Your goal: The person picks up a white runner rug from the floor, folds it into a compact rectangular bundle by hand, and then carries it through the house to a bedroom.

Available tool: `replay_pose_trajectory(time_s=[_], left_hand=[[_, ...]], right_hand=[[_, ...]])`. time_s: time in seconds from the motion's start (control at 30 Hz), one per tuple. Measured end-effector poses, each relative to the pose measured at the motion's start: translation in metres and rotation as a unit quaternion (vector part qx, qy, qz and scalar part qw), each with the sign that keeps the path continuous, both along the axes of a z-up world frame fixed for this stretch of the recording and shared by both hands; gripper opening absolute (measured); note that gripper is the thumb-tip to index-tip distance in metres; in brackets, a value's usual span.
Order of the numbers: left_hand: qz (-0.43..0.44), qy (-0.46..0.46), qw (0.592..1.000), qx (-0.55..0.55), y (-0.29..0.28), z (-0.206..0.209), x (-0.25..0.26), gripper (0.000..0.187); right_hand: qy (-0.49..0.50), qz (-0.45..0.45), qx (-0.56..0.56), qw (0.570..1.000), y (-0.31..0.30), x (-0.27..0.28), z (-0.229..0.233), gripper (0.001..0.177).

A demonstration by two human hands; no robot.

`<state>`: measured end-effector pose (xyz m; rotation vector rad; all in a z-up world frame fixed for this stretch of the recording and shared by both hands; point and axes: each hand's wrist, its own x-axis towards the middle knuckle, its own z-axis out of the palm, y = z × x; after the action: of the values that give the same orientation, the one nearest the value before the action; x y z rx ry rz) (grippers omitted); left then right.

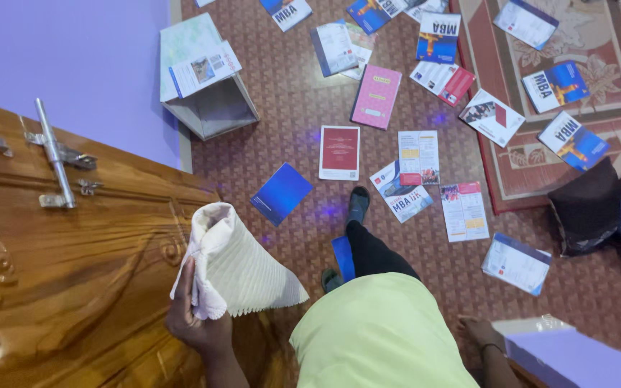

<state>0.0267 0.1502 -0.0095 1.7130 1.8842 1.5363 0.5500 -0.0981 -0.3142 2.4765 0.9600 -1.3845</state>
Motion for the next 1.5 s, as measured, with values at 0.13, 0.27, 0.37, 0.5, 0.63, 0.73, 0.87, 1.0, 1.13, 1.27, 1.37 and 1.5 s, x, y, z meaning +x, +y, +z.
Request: replay_pose_trajectory(time_s=[0.13,0.27,0.37,0.5,0.63,0.73,0.87,1.0,1.13,1.27,1.37,1.5], left_hand=[[0.02,-0.007,1.0,-0.005,0.066,0.004,0.016,0.032],[0.052,0.046,0.998,0.004,0.141,0.027,0.034,0.03],[0.043,0.069,0.997,0.008,0.188,0.04,0.043,0.031],[0.049,0.047,0.998,0.0,0.233,0.043,0.063,0.029],[0.072,0.024,0.997,-0.025,0.29,0.03,0.08,0.03],[0.027,-0.001,0.999,-0.031,0.34,0.02,0.083,0.03],[0.037,-0.017,0.997,-0.061,0.424,0.002,0.082,0.033],[0.004,-0.051,0.993,-0.108,0.519,-0.002,0.064,0.034],[-0.052,-0.128,0.98,-0.14,0.616,0.007,0.043,0.036],[-0.09,-0.16,0.972,-0.148,0.703,0.01,0.03,0.035],[-0.118,-0.149,0.974,-0.126,0.758,0.013,0.037,0.035],[-0.105,-0.151,0.975,-0.124,0.82,0.006,0.042,0.034]], right_hand=[[0.093,-0.16,0.012,0.983,0.106,-0.002,-0.026,0.033],[0.157,-0.179,0.112,0.965,0.268,0.03,-0.042,0.035],[0.101,-0.038,0.231,0.967,0.394,0.058,-0.034,0.036],[0.199,-0.116,0.279,0.932,0.547,0.073,0.001,0.037],[0.233,-0.088,0.335,0.909,0.646,0.063,0.006,0.037],[0.272,-0.087,0.31,0.907,0.693,0.034,-0.001,0.037],[0.301,-0.059,0.27,0.913,0.748,0.011,-0.013,0.038],[0.187,0.04,0.228,0.955,0.803,0.01,-0.016,0.034],[0.066,0.085,0.185,0.977,0.853,0.034,0.009,0.032],[0.028,-0.021,0.167,0.985,0.897,0.054,0.043,0.033],[0.073,-0.131,0.19,0.97,0.91,0.05,0.056,0.038],[0.098,-0.185,0.095,0.973,0.918,0.039,0.031,0.038]])
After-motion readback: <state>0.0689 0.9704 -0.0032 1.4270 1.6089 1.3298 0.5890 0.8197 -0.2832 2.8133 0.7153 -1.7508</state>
